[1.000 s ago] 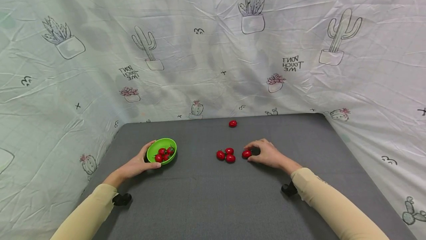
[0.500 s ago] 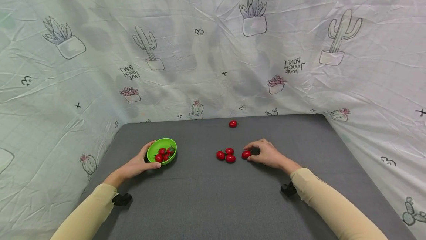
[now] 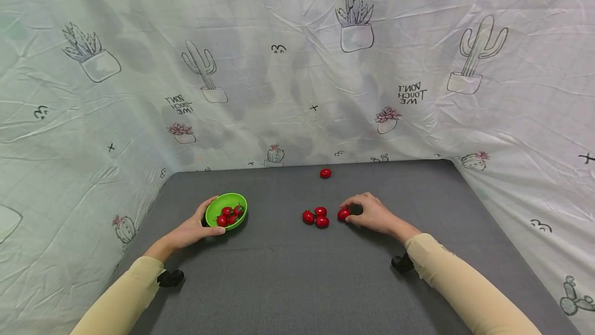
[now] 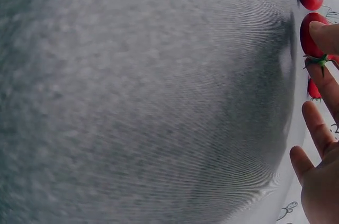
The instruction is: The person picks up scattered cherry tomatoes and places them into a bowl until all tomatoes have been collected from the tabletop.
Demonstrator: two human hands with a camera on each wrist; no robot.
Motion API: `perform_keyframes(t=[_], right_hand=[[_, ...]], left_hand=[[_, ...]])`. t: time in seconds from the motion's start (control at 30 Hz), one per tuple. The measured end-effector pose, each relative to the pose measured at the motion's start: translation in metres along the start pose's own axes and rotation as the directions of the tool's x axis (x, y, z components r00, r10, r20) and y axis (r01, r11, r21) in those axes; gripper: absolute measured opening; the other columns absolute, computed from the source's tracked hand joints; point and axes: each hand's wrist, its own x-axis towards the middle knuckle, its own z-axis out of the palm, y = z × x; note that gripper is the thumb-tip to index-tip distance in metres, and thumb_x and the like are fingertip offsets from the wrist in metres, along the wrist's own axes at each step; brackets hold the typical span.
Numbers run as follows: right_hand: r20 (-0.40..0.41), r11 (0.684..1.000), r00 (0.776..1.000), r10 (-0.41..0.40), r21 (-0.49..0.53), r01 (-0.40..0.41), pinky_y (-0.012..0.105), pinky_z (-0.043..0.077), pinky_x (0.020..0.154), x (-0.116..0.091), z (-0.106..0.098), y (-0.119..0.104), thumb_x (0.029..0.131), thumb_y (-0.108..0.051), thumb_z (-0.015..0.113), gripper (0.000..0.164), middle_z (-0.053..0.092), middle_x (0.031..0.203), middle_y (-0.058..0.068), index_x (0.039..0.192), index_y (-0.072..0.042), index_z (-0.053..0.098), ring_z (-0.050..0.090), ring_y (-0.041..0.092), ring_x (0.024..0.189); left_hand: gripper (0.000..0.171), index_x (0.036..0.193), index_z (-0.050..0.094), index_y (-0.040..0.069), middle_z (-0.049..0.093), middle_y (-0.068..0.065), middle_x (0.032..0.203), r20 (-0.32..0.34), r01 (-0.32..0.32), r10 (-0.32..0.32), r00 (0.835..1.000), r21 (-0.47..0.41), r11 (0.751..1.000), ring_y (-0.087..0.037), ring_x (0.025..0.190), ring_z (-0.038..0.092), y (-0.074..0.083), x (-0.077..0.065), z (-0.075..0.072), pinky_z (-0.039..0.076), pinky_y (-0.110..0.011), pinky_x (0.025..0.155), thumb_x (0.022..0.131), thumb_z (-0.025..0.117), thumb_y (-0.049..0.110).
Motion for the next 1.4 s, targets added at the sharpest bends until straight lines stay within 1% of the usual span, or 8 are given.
perform_keyframes(t=[0.17,0.4,0.53,0.77,0.93,1.17,1.27,1.4], right_hand=[[-0.028,1.000,1.000,0.000,-0.004,0.000,0.055,0.038,0.099,0.005,-0.005,-0.009,0.095,-0.022,0.076,0.031,0.065,0.126,0.001,0.125,-0.016,0.073,0.045,0.030,0.123],[-0.065,1.000,0.998,-0.023,-0.003,0.022,0.058,0.039,0.101,0.016,-0.013,-0.025,0.095,-0.027,0.076,0.030,0.066,0.124,0.000,0.124,-0.020,0.073,0.044,0.028,0.125],[-0.066,0.999,0.997,-0.034,0.018,0.035,0.058,0.039,0.101,0.025,-0.017,-0.039,0.095,-0.030,0.076,0.031,0.064,0.125,-0.002,0.125,-0.022,0.073,0.043,0.026,0.127],[-0.056,0.997,0.997,-0.047,0.056,0.050,0.059,0.035,0.107,0.044,-0.020,-0.072,0.096,-0.034,0.075,0.029,0.061,0.129,-0.004,0.124,-0.030,0.072,0.039,0.025,0.135],[-0.033,0.994,0.997,-0.067,0.082,0.070,0.054,0.037,0.106,0.061,-0.013,-0.089,0.097,-0.034,0.074,0.027,0.059,0.129,-0.007,0.124,-0.031,0.072,0.040,0.020,0.132],[-0.008,0.990,0.994,-0.112,0.086,0.113,0.053,0.037,0.107,0.086,0.003,-0.109,0.097,-0.032,0.073,0.034,0.063,0.124,-0.008,0.129,-0.022,0.071,0.041,0.020,0.130],[0.001,0.989,0.992,-0.126,0.083,0.126,0.054,0.037,0.107,0.094,0.010,-0.116,0.097,-0.034,0.073,0.035,0.063,0.124,-0.010,0.130,-0.021,0.071,0.039,0.021,0.133],[0.006,0.987,0.991,-0.131,0.096,0.129,0.053,0.036,0.108,0.105,0.018,-0.124,0.097,-0.035,0.073,0.034,0.062,0.126,-0.011,0.130,-0.026,0.070,0.037,0.021,0.136]], left_hand=[[0.108,0.165,0.003,0.022,0.013,-0.020,0.165,0.002,-0.003,0.003,1.000,-0.002,1.000,-0.041,0.150,0.015,-0.001,0.000,0.000,0.019,-0.067,0.114,0.090,0.081,0.034],[0.108,0.164,0.003,0.022,0.015,-0.019,0.164,0.000,0.003,-0.003,1.000,-0.003,1.000,-0.040,0.149,0.016,-0.002,0.001,-0.001,0.019,-0.067,0.114,0.090,0.081,0.034],[0.109,0.165,0.003,0.022,0.015,-0.020,0.164,-0.005,0.008,-0.008,1.000,0.011,1.000,-0.041,0.149,0.017,-0.002,0.002,-0.001,0.019,-0.067,0.114,0.089,0.081,0.036],[0.108,0.165,0.005,0.023,0.012,-0.019,0.165,0.004,-0.013,0.013,1.000,-0.013,1.000,-0.040,0.150,0.016,0.000,0.000,-0.002,0.020,-0.065,0.114,0.089,0.082,0.032],[0.108,0.165,0.005,0.023,0.012,-0.019,0.165,0.003,-0.016,0.016,1.000,0.002,1.000,-0.039,0.150,0.017,-0.001,0.000,-0.003,0.021,-0.065,0.114,0.089,0.081,0.034],[0.108,0.165,0.005,0.024,0.012,-0.018,0.166,0.009,-0.003,0.003,1.000,0.007,1.000,-0.038,0.150,0.017,-0.004,0.001,-0.002,0.023,-0.062,0.114,0.090,0.081,0.037],[0.108,0.164,0.005,0.024,0.012,-0.018,0.166,0.014,-0.002,0.002,1.000,0.004,1.000,-0.038,0.150,0.017,-0.004,0.001,-0.002,0.022,-0.062,0.114,0.090,0.081,0.038],[0.108,0.164,0.005,0.024,0.013,-0.018,0.165,0.013,-0.010,0.010,1.000,-0.002,1.000,-0.038,0.150,0.016,-0.004,0.000,-0.001,0.021,-0.064,0.115,0.089,0.081,0.036]])
